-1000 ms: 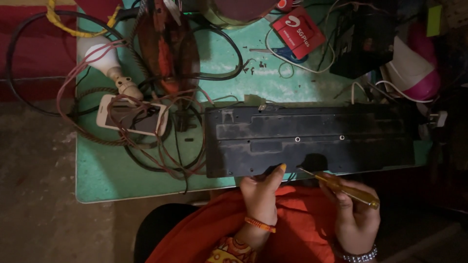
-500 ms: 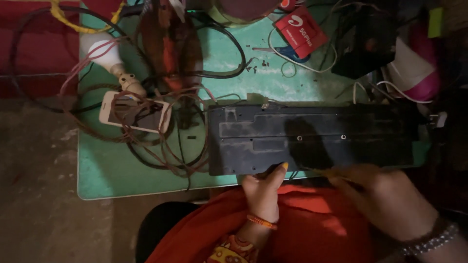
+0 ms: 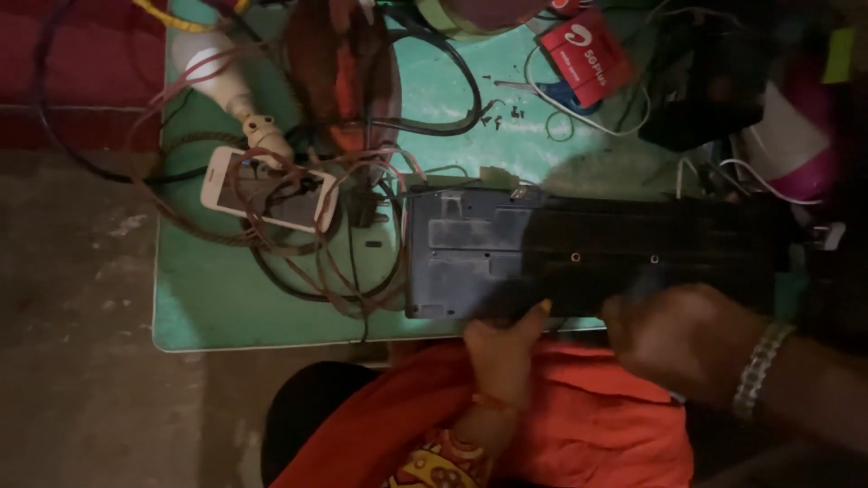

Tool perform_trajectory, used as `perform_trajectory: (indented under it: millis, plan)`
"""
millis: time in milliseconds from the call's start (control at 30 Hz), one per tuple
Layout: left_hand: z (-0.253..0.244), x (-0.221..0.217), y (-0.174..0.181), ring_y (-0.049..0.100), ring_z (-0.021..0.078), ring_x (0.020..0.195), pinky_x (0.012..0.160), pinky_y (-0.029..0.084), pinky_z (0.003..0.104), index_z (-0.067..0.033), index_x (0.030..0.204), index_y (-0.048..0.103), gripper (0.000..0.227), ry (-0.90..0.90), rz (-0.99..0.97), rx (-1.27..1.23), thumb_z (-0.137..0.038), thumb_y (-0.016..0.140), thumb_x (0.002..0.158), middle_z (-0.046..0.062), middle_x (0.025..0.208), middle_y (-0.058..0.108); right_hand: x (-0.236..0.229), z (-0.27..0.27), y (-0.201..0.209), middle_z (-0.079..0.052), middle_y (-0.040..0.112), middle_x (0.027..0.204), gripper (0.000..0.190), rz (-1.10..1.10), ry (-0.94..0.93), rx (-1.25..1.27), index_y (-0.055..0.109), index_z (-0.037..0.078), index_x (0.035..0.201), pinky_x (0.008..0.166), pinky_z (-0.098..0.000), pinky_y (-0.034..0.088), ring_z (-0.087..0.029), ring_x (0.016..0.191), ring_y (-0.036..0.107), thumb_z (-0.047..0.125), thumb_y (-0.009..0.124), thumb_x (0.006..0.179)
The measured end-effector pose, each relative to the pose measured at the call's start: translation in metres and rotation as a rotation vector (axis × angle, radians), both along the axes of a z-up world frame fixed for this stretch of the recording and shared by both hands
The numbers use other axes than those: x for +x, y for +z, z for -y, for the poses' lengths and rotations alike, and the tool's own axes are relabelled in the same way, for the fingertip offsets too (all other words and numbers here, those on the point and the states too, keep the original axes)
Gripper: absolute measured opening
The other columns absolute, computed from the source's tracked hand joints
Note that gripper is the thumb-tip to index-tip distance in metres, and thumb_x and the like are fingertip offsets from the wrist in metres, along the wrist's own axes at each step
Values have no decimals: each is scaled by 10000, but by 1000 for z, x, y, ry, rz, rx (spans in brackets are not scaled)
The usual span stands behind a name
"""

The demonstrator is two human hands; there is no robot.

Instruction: The person uses a screwdriver to unscrew screws from the black plastic base of an electronic device on a workbench, repositioning the device and working on different screw locations, then continues unscrewing along the edge of the casing.

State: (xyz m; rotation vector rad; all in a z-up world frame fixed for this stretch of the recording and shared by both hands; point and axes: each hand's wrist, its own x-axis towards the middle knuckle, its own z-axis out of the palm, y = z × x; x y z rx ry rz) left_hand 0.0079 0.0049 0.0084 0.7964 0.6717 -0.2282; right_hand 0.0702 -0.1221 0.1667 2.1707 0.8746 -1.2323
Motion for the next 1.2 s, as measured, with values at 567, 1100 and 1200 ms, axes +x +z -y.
perform_trajectory:
  millis: [567,1100,1200]
  plan:
    - [0,0,4,617,117,711,636,494,272,67,866,759,115,73,16,-58,34,808,767,10,842,705,3,75,-78,-30,549,568,321,12,-1743,103,722,-28,932,376,-286,372,-114,396,456,291,696,907]
    - [2,-1,0,498,96,582,530,403,301,30,647,668,211,33,-16,-43,1,827,783,-54,683,591,-28,35,-29,-63,688,994,402,344,-112,289,682,137,1200,655,-372,600,-242,828,712,172,667,800]
    - [-3,2,7,564,94,627,570,451,283,36,723,713,118,44,-14,-62,12,819,771,-42,736,651,-13,14,-16,-72,676,973,315,242,-35,148,641,119,1135,612,-365,612,-233,758,719,155,640,821]
